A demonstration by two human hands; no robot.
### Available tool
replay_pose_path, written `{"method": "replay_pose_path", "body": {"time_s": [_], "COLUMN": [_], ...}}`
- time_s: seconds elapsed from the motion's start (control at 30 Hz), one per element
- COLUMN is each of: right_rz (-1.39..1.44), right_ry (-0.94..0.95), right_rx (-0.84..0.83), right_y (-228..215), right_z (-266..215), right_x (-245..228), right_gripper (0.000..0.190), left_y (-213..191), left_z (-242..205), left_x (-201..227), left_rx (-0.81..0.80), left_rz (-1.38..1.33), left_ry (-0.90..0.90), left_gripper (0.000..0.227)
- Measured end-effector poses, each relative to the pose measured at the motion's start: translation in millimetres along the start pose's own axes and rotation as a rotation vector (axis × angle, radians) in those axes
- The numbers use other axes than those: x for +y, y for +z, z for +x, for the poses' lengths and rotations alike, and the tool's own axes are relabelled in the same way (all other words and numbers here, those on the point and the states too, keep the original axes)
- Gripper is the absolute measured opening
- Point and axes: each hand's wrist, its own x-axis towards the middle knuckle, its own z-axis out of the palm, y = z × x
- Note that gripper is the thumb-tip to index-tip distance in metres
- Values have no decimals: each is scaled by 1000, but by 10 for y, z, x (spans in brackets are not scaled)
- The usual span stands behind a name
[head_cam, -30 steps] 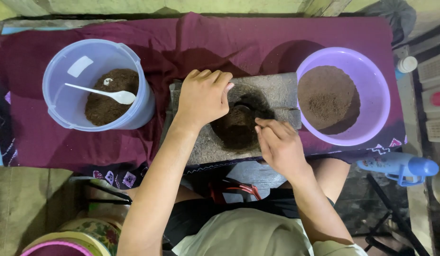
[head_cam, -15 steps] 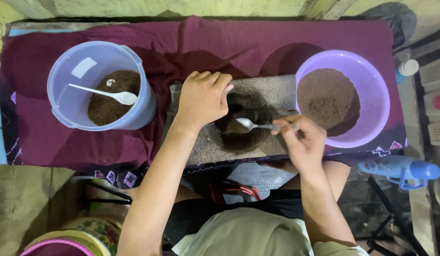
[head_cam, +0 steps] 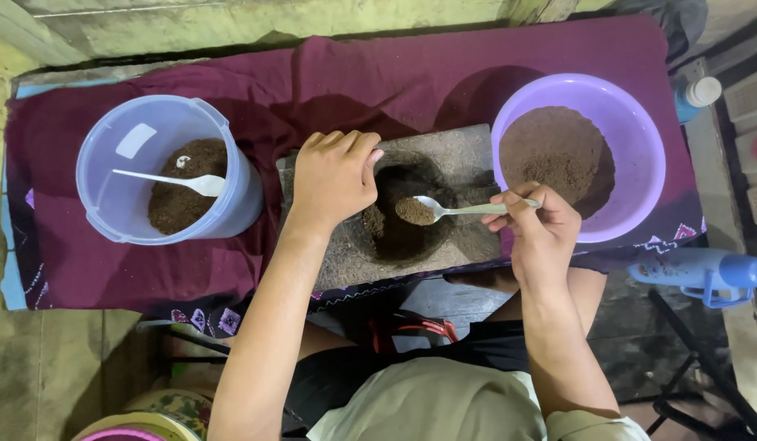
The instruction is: Scraping and transferring powder from a mortar to bowls using a spoon.
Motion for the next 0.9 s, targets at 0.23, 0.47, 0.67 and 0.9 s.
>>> {"method": "replay_pose_path", "body": {"time_s": [0.23,0.47,0.67,0.9], "right_rz": [117,179,168,-269], "right_ry": [46,21,-92,-426], "right_rx": [21,98,345,555], "right_y": [8,-182,-809,-1020], "right_z": [-9,46,192,216], "right_x": [18,-25,-193,-94], "right_gripper": [37,35,35,38], "left_y": [-15,-67,-62,-36], "left_z": [8,31,51,61], "left_x": [3,10,9,-16], "left_rx": [3,4,-21,-13], "left_rz": [8,12,5,83], "left_ry": [8,18,59,92], "left_gripper": [16,16,23,29]}}
